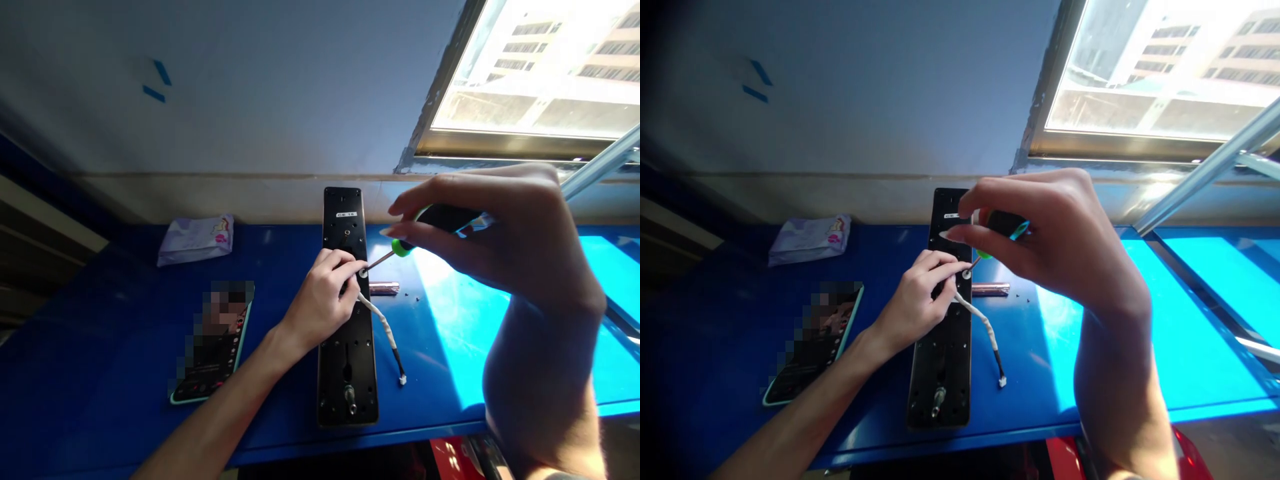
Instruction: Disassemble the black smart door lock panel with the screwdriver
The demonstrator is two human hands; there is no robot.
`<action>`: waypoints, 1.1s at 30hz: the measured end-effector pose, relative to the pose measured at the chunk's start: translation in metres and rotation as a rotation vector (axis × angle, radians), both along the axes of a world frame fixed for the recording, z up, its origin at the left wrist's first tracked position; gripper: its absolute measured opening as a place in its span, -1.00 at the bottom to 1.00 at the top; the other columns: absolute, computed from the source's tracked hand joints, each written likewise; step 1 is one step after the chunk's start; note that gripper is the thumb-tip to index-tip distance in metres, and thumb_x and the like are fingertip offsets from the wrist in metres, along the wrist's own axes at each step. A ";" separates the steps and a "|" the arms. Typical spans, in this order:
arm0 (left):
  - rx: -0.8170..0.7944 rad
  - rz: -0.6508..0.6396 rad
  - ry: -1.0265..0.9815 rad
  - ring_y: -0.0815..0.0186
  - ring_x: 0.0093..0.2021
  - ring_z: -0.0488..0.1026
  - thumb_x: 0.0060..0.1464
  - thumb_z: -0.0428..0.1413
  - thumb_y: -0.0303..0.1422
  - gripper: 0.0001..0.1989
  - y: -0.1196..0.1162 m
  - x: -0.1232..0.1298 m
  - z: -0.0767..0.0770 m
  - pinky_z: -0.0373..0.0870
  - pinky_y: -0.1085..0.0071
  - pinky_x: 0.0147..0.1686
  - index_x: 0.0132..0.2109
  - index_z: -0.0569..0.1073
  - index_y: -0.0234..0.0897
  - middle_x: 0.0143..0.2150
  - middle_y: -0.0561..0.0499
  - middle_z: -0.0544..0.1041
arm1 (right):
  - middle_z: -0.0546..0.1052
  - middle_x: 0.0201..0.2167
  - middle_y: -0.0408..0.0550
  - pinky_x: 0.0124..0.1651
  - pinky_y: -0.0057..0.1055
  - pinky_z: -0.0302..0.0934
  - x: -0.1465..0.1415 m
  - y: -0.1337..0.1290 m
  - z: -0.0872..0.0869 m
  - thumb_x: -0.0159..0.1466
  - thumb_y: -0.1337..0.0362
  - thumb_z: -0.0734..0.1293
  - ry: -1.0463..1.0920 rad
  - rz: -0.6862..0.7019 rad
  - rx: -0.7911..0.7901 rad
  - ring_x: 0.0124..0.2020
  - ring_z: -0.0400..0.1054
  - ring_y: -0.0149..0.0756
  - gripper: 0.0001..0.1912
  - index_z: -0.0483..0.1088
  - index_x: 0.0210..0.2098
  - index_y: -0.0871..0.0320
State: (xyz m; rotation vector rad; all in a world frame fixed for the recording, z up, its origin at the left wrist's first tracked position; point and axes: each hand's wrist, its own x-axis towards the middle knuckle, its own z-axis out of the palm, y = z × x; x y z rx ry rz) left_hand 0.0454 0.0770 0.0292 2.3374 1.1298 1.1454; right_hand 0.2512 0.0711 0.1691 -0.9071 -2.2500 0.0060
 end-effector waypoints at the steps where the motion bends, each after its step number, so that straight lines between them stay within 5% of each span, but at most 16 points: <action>1: 0.001 0.000 -0.002 0.17 0.00 0.49 0.32 0.04 -0.57 -0.67 0.000 0.000 0.000 0.54 0.16 0.08 0.08 0.62 -0.30 -0.05 -0.10 0.61 | 0.65 -0.32 -0.14 -0.30 -0.23 0.43 0.000 0.000 0.000 0.37 0.21 0.41 0.006 0.020 -0.017 -0.39 0.53 -0.25 -0.91 0.55 -0.13 -0.06; 4: 0.001 0.000 -0.006 0.17 0.00 0.48 0.32 0.04 -0.57 -0.67 0.000 0.000 -0.001 0.54 0.15 0.09 0.08 0.62 -0.32 -0.05 -0.12 0.61 | 0.64 -0.12 -0.12 -0.16 -0.21 0.48 0.000 0.000 -0.001 0.32 0.30 0.39 0.007 0.067 -0.074 -0.22 0.58 -0.21 -0.64 0.47 0.10 -0.10; 11: -0.011 0.000 -0.012 0.17 0.00 0.48 0.32 0.04 -0.56 -0.67 -0.001 0.000 0.000 0.54 0.16 0.08 0.08 0.63 -0.29 -0.05 -0.10 0.62 | 0.66 -0.32 -0.13 -0.25 -0.18 0.48 0.003 -0.001 0.000 0.37 0.13 0.42 -0.012 -0.040 -0.039 -0.35 0.55 -0.19 -0.91 0.55 -0.14 -0.10; 15: -0.005 0.003 -0.010 0.17 -0.01 0.49 0.32 0.04 -0.55 -0.67 0.000 0.001 0.000 0.54 0.16 0.08 0.07 0.63 -0.29 -0.05 -0.11 0.62 | 0.65 -0.12 -0.13 -0.14 -0.14 0.54 0.003 -0.002 0.000 0.30 0.25 0.41 -0.014 0.036 -0.084 -0.19 0.60 -0.12 -0.58 0.47 0.13 -0.17; 21: -0.024 -0.003 -0.017 0.17 -0.01 0.48 0.32 0.04 -0.55 -0.68 0.000 0.000 0.001 0.52 0.17 0.09 0.07 0.63 -0.31 -0.05 -0.11 0.61 | 0.67 -0.23 -0.16 -0.19 -0.18 0.52 0.004 0.000 0.000 0.39 0.14 0.38 -0.032 -0.059 -0.048 -0.27 0.60 -0.18 -0.83 0.51 -0.03 -0.13; 33: -0.103 0.022 0.041 0.16 -0.05 0.55 0.32 0.13 -0.47 -0.82 0.004 0.003 0.015 0.52 0.19 0.03 -0.06 0.64 -0.29 -0.10 -0.08 0.65 | 0.67 -0.18 -0.08 -0.04 -0.11 0.49 0.014 -0.004 0.005 0.29 0.34 0.42 0.028 -0.028 0.002 -0.22 0.59 -0.13 -0.68 0.50 0.03 -0.04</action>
